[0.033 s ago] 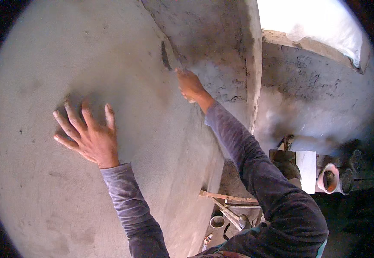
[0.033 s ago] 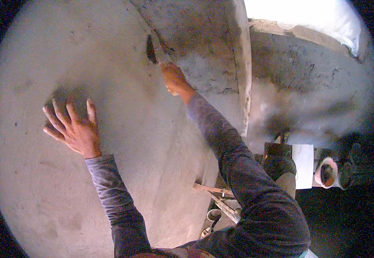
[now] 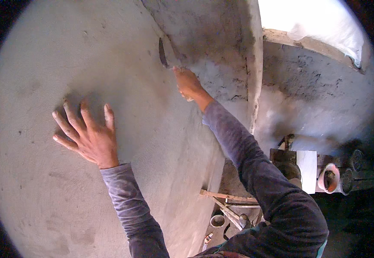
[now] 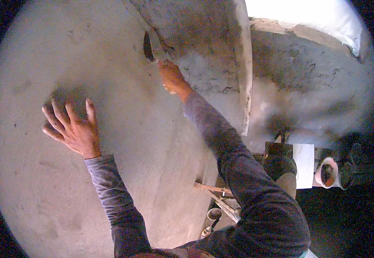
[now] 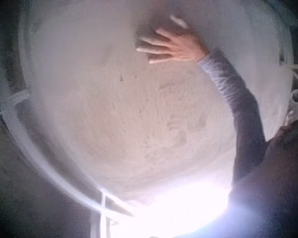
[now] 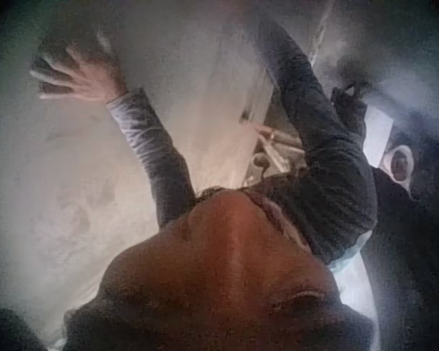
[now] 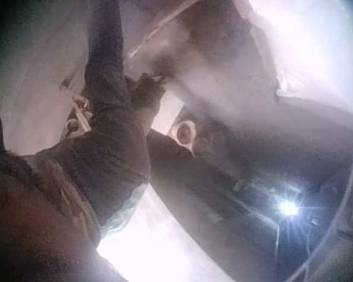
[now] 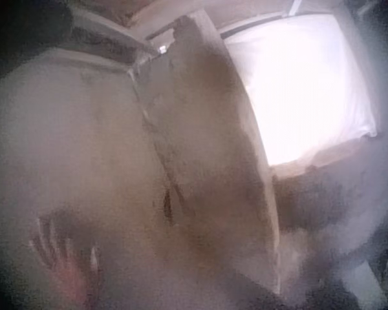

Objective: The person applies plaster to a wall using a trowel and a head pan. They repeatedly scoop plaster from the pan and spread it onto the wall surface, smoothing it with the trowel.

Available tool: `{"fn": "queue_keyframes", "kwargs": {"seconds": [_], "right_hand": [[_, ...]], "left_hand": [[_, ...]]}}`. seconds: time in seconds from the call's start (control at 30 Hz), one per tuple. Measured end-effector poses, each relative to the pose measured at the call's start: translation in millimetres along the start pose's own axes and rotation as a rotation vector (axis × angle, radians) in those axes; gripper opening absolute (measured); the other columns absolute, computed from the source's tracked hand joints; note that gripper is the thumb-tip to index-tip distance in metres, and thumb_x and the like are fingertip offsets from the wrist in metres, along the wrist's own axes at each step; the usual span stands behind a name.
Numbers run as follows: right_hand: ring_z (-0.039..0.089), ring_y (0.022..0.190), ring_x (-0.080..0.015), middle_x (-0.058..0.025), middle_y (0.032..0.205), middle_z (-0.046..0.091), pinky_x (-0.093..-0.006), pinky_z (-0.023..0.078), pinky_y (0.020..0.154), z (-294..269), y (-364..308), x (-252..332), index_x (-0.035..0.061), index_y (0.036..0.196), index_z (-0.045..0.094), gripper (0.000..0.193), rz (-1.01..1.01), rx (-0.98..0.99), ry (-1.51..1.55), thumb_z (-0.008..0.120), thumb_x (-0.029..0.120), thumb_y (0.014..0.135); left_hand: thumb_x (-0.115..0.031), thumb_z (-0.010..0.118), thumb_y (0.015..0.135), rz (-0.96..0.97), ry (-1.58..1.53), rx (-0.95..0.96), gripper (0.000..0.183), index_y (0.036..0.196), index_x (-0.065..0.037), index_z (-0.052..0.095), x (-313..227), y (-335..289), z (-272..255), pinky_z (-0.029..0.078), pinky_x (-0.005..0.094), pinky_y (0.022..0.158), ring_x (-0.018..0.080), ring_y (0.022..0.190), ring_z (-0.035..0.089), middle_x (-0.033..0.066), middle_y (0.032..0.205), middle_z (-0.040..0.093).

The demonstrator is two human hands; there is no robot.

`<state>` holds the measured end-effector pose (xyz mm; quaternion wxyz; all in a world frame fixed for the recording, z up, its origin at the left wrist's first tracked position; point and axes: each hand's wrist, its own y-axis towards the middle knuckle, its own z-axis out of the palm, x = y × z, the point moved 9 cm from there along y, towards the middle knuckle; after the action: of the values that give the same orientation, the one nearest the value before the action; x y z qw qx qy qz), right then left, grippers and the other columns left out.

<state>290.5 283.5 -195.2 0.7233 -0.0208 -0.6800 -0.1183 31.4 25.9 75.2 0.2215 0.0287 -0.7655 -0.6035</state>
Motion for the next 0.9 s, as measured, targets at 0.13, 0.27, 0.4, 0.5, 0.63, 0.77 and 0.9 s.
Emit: {"fn": "queue_keyframes", "kwargs": {"seconds": [0.13,0.27,0.4,0.5,0.63,0.77,0.9], "right_hand": [[0.046,0.044,-0.0177,-0.0040,0.060,0.048,-0.0380,0.038,0.040,6,-16,-49,0.0088,0.094,0.052,0.049,0.169,0.020,0.043,0.038,0.054,0.107],[0.046,0.044,-0.0190,-0.0051,0.061,0.050,-0.0412,0.037,0.040,-12,-58,-95,0.0102,0.091,0.051,0.051,0.399,0.048,0.085,0.039,0.057,0.106],[0.055,0.054,-0.0277,-0.0121,0.070,0.057,-0.0467,0.046,0.050,-2,-48,-12,0.0065,0.101,0.055,0.041,-0.011,0.063,-0.188,0.044,0.046,0.107],[0.063,0.063,-0.0352,-0.0177,0.079,0.062,-0.0509,0.053,0.060,27,-35,33,0.0034,0.110,0.058,0.034,-0.094,0.048,-0.046,0.048,0.036,0.107],[0.067,0.079,-0.0381,-0.0222,0.093,0.066,-0.0508,0.055,0.070,20,-53,43,0.0001,0.117,0.058,0.035,-0.346,-0.147,-0.568,0.047,0.032,0.106],[0.070,0.094,-0.0409,-0.0278,0.109,0.067,-0.0521,0.057,0.084,6,-61,34,-0.0045,0.127,0.056,0.036,-0.429,-0.072,-0.676,0.041,0.022,0.107],[0.063,0.060,-0.0346,-0.0180,0.074,0.062,-0.0509,0.051,0.056,8,-40,22,0.0010,0.121,0.058,0.037,-0.320,-0.022,-0.328,0.046,0.032,0.107]], "left_hand": [[-0.070,0.065,0.088,0.005,0.035,-0.003,0.057,0.132,-0.034,0.063,-3,3,0,0.004,0.0623,0.128,0.0278,0.158,0.022,-0.0008,0.162,0.041],[-0.068,0.065,0.089,-0.006,0.003,0.020,0.056,0.133,-0.033,0.063,-4,4,-2,0.005,0.0631,0.127,0.0284,0.158,0.022,-0.0010,0.162,0.041],[-0.066,0.065,0.090,-0.001,-0.026,-0.019,0.056,0.133,-0.031,0.064,-5,5,-6,0.005,0.0633,0.127,0.0290,0.157,0.023,-0.0002,0.161,0.042],[-0.066,0.065,0.090,0.009,0.007,-0.017,0.056,0.132,-0.029,0.064,-6,5,-3,0.006,0.0633,0.127,0.0291,0.157,0.024,0.0002,0.161,0.042],[-0.065,0.065,0.090,0.009,-0.005,-0.029,0.055,0.131,-0.029,0.065,-5,4,-3,0.007,0.0632,0.126,0.0291,0.157,0.024,0.0004,0.161,0.043],[-0.066,0.065,0.091,0.030,-0.003,-0.061,0.054,0.130,-0.029,0.065,-7,2,-7,0.008,0.0630,0.126,0.0295,0.157,0.025,0.0002,0.160,0.044],[-0.068,0.064,0.091,0.051,-0.027,-0.101,0.056,0.133,-0.031,0.064,-9,2,-7,0.010,0.0633,0.126,0.0297,0.156,0.027,0.0000,0.160,0.045]]}}
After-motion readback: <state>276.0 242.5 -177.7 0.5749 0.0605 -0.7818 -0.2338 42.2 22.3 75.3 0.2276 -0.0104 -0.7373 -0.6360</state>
